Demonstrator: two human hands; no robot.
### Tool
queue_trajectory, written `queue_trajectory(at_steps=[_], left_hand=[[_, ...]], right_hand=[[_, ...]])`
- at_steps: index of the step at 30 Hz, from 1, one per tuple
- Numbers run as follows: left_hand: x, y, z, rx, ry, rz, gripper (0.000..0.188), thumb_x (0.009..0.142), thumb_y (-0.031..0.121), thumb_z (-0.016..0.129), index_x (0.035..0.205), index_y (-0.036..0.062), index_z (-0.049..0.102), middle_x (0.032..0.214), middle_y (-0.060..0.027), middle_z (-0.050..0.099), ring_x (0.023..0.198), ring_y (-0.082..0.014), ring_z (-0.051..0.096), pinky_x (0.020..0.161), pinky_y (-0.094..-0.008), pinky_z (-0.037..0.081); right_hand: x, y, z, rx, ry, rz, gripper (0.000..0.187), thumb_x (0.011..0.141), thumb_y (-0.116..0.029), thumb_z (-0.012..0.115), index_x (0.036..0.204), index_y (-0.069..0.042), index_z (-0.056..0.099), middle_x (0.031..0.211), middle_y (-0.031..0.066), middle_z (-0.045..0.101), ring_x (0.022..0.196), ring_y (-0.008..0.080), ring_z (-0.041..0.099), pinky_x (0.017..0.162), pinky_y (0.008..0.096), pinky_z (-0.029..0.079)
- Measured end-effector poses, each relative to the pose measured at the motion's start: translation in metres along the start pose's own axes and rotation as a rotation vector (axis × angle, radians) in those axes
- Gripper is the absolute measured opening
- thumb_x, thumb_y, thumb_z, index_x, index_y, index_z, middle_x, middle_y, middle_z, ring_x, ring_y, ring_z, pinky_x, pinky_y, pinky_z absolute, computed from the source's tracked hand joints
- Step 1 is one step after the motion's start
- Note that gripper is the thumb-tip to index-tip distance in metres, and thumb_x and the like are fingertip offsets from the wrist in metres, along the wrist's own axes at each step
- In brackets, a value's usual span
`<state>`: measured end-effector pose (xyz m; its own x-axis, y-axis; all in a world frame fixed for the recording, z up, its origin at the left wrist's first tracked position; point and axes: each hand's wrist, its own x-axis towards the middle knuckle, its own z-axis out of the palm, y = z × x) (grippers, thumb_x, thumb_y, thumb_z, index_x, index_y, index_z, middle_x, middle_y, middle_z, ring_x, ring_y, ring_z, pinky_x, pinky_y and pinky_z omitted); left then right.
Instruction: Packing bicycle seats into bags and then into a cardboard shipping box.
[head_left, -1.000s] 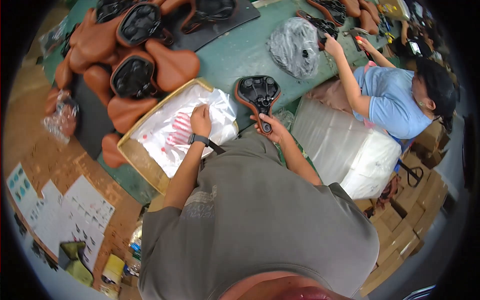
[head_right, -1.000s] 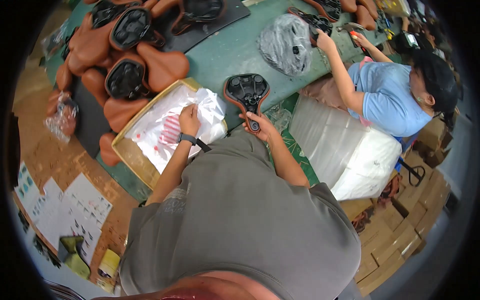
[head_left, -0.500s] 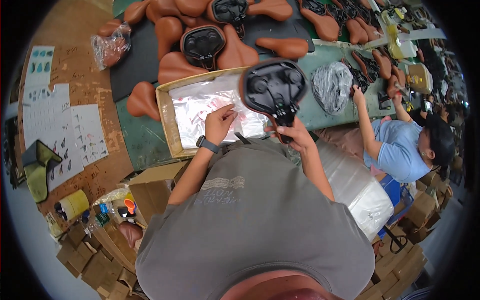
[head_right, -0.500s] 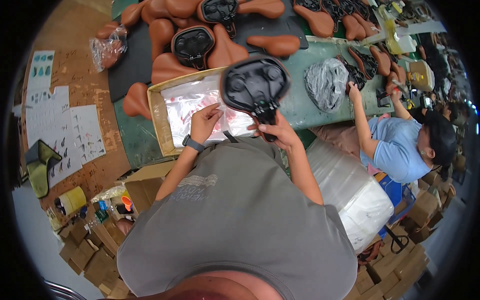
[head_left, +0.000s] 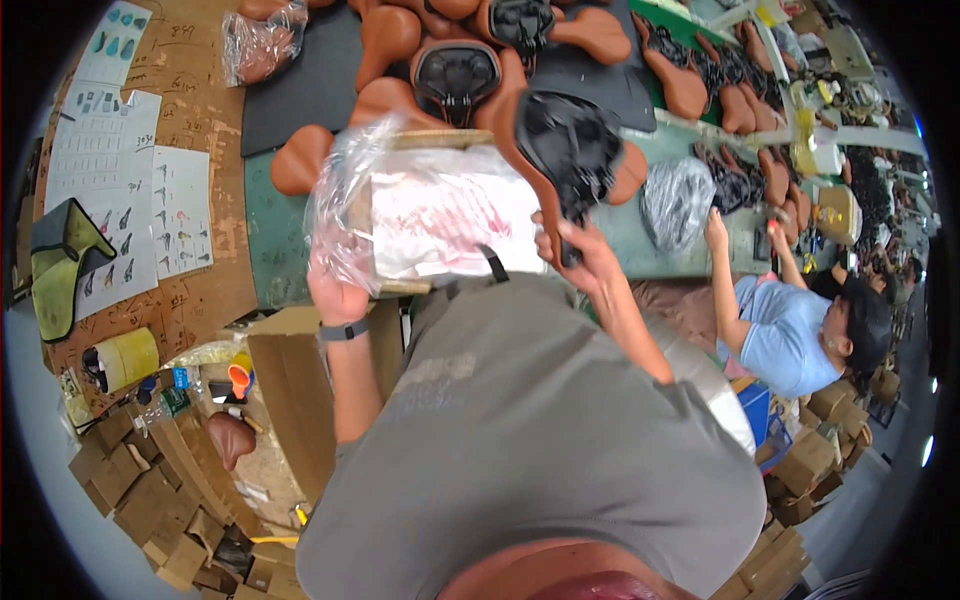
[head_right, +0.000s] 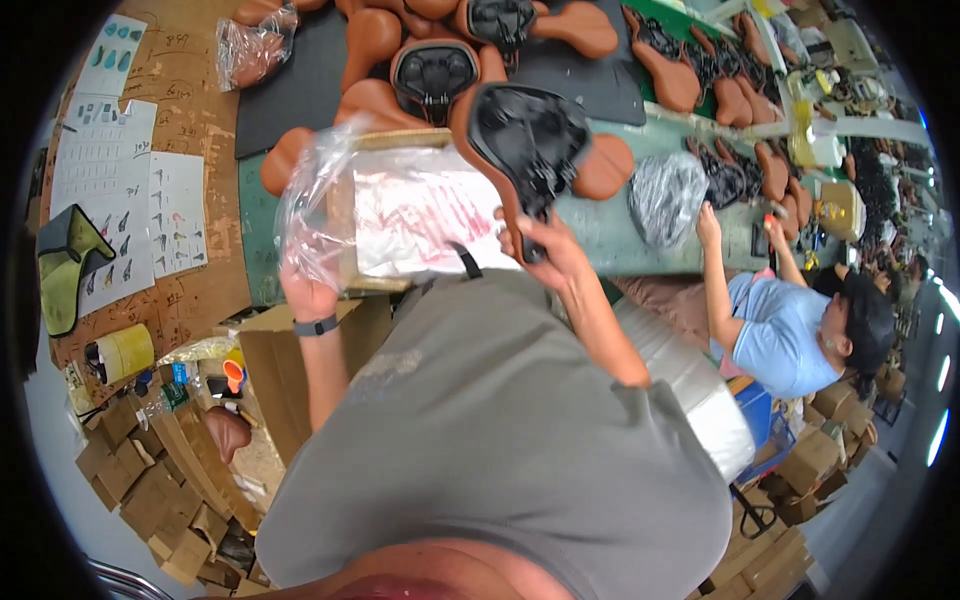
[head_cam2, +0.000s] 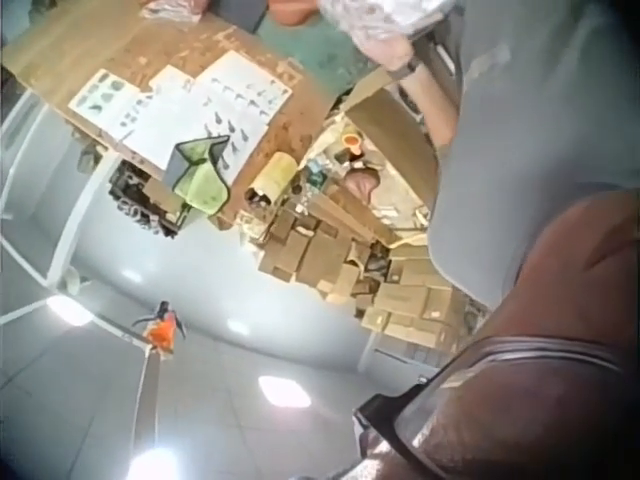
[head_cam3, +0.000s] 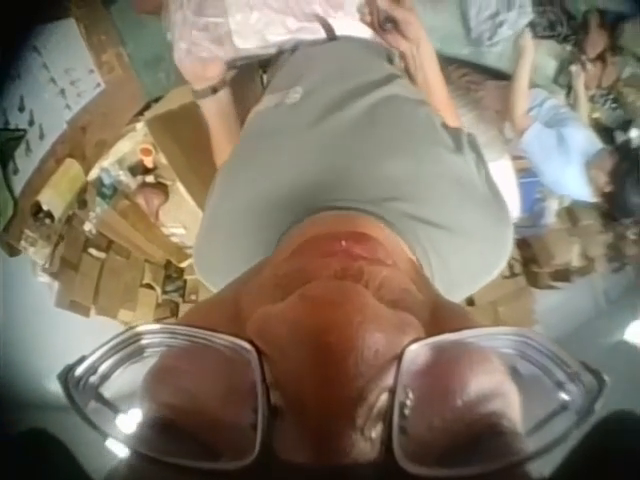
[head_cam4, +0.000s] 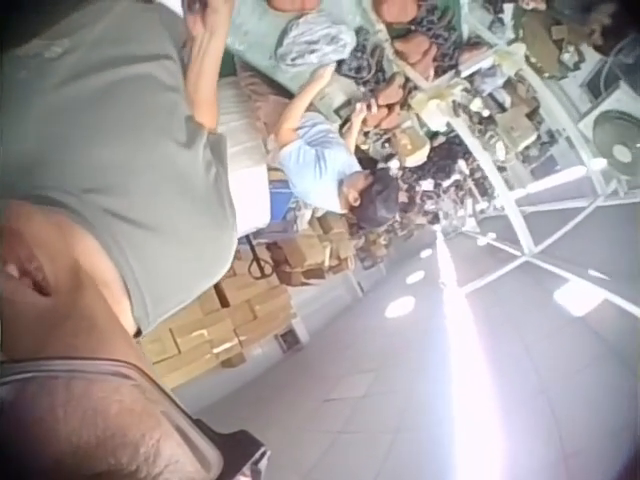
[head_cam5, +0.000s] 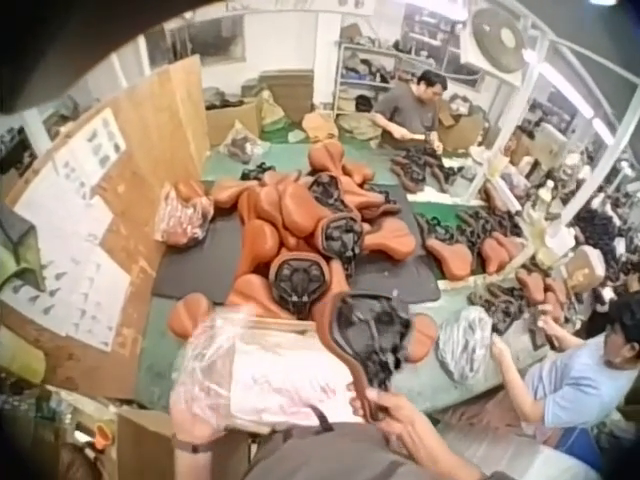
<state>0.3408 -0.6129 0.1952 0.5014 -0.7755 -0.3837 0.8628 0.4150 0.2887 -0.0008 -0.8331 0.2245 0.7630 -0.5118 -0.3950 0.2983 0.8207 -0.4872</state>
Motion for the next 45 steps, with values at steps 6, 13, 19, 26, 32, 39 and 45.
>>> queue_trajectory(at_steps=[6, 13, 19, 26, 32, 39, 45], left_hand=[[0.024, -0.067, 0.085, 1.485, -0.356, -0.120, 0.023, 0.108, 0.013, 0.061, 0.106, -0.0028, 0.077, 0.099, -0.0094, 0.079, 0.092, -0.0226, 0.075, 0.089, -0.0399, 0.059], [0.069, -0.134, 0.151, 1.362, -0.995, -0.663, 0.028, 0.113, 0.016, 0.057, 0.128, -0.0019, 0.073, 0.125, -0.0089, 0.078, 0.112, -0.0181, 0.071, 0.096, -0.0355, 0.055], [0.091, -0.109, 0.161, 0.554, -0.436, -0.471, 0.029, 0.117, 0.018, 0.051, 0.128, 0.0029, 0.073, 0.137, -0.0142, 0.074, 0.129, -0.0288, 0.069, 0.113, -0.0464, 0.053], [0.153, -0.142, 0.158, 0.607, -0.074, -0.426, 0.026, 0.116, 0.023, 0.055, 0.110, 0.0031, 0.072, 0.102, -0.0003, 0.070, 0.091, -0.0113, 0.061, 0.091, -0.0328, 0.051], [0.191, -0.151, 0.250, 1.604, -0.429, 0.463, 0.031, 0.115, 0.020, 0.060, 0.109, -0.0056, 0.077, 0.095, -0.0016, 0.067, 0.080, -0.0071, 0.053, 0.071, -0.0267, 0.043], [0.250, -0.126, 0.248, 1.064, -0.221, 0.292, 0.036, 0.117, 0.026, 0.057, 0.113, -0.0051, 0.075, 0.104, -0.0070, 0.074, 0.088, -0.0121, 0.068, 0.080, -0.0291, 0.055], [0.223, -0.123, 0.255, 1.335, -0.474, -0.198, 0.060, 0.104, 0.024, 0.078, 0.154, 0.0012, 0.055, 0.082, 0.0057, 0.051, 0.077, -0.0049, 0.051, 0.082, -0.0260, 0.051]], right_hand=[[-0.027, -0.035, 0.009, -0.147, -0.135, 0.196, 0.055, 0.100, -0.010, 0.071, 0.148, 0.012, 0.055, 0.119, 0.0307, 0.076, 0.111, 0.0355, 0.077, 0.090, 0.0409, 0.065], [0.016, -0.054, 0.004, -0.190, 0.003, 0.196, 0.052, 0.098, -0.002, 0.074, 0.145, -0.001, 0.052, 0.108, 0.0194, 0.075, 0.098, 0.0296, 0.077, 0.080, 0.0401, 0.066], [0.015, -0.095, -0.024, 0.012, 0.267, -0.022, 0.048, 0.098, -0.013, 0.079, 0.138, 0.000, 0.056, 0.105, 0.0177, 0.071, 0.087, 0.0273, 0.071, 0.073, 0.0410, 0.059], [0.018, -0.110, -0.085, -0.374, -0.054, -0.007, 0.070, 0.086, -0.011, 0.087, 0.147, 0.002, 0.056, 0.113, 0.0162, 0.072, 0.093, 0.0238, 0.071, 0.075, 0.0350, 0.055], [0.086, -0.094, -0.008, -1.307, 0.462, -0.443, 0.115, 0.076, 0.006, 0.087, 0.172, -0.006, 0.025, 0.140, 0.0252, 0.067, 0.120, 0.0509, 0.067, 0.100, 0.0505, 0.058], [0.139, -0.096, -0.028, -1.284, 0.469, -0.603, 0.113, 0.076, 0.003, 0.087, 0.171, -0.005, 0.026, 0.134, 0.0239, 0.071, 0.119, 0.0475, 0.071, 0.097, 0.0511, 0.059], [0.122, -0.102, -0.051, -1.311, 0.544, -0.572, 0.106, 0.077, 0.006, 0.086, 0.168, -0.006, 0.033, 0.136, 0.0204, 0.072, 0.117, 0.0441, 0.072, 0.099, 0.0472, 0.060]])
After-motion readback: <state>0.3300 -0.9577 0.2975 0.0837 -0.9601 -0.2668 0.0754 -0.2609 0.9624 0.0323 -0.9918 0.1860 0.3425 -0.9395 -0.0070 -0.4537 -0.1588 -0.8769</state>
